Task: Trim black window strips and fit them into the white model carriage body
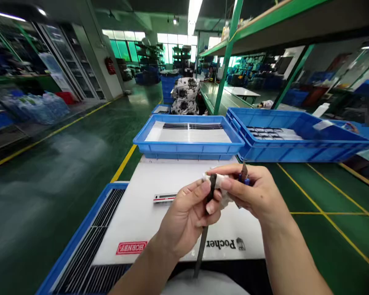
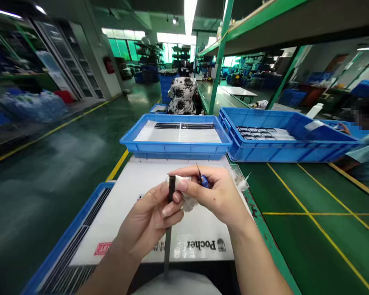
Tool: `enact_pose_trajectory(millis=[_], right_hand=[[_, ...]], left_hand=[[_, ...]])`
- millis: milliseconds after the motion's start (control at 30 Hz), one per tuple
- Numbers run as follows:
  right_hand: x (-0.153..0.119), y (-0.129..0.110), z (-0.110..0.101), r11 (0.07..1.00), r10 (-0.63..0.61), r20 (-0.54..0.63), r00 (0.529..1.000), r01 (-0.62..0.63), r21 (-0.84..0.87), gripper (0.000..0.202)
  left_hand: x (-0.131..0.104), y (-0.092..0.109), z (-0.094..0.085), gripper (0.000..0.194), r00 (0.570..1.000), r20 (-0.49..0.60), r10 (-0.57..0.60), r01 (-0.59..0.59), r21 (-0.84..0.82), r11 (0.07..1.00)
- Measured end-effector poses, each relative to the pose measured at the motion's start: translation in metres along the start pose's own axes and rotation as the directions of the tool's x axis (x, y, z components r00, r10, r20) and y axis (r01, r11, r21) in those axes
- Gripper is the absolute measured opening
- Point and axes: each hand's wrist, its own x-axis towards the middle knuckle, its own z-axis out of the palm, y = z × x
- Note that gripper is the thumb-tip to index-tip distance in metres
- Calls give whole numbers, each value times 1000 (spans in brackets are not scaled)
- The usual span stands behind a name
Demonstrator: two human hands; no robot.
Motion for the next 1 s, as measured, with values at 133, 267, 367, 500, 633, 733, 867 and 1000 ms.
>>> enact_pose_trajectory(millis=[133, 267, 367, 500, 633, 733, 867, 1000], right_hand=[[14, -28, 10, 996, -89, -12, 996, 89, -11, 16], [19, -56, 17, 992, -111, 41, 993, 108, 69, 15], [19, -71, 20, 989, -108, 77, 991, 99, 112, 13], [15, -82, 25, 987, -104, 33, 994, 99, 123, 11], [9, -90, 28, 992, -68, -12, 998, 69, 102, 10], [5, -94, 29, 994, -46, -17, 999, 47, 99, 10], [1, -101, 28, 995, -15, -31, 999, 18, 96, 9], [-2, -108, 28, 997, 12, -30, 999, -9, 78, 10]], left_hand=[[6, 17, 28, 19, 996, 82, 33, -33, -4, 999], [9, 27, 50, 19, 985, 167, 52, -51, -12, 999], [8, 31, 61, 19, 975, 212, 64, -63, -11, 998], [7, 33, 68, 23, 959, 277, 56, -57, -7, 998], [5, 34, 72, 23, 950, 308, 40, -38, -13, 999], [4, 33, 75, 23, 951, 307, 34, -30, -18, 999], [2, 32, 80, 23, 953, 302, 16, -12, -13, 1000], [3, 33, 83, 22, 961, 275, 8, -11, 8, 1000]])
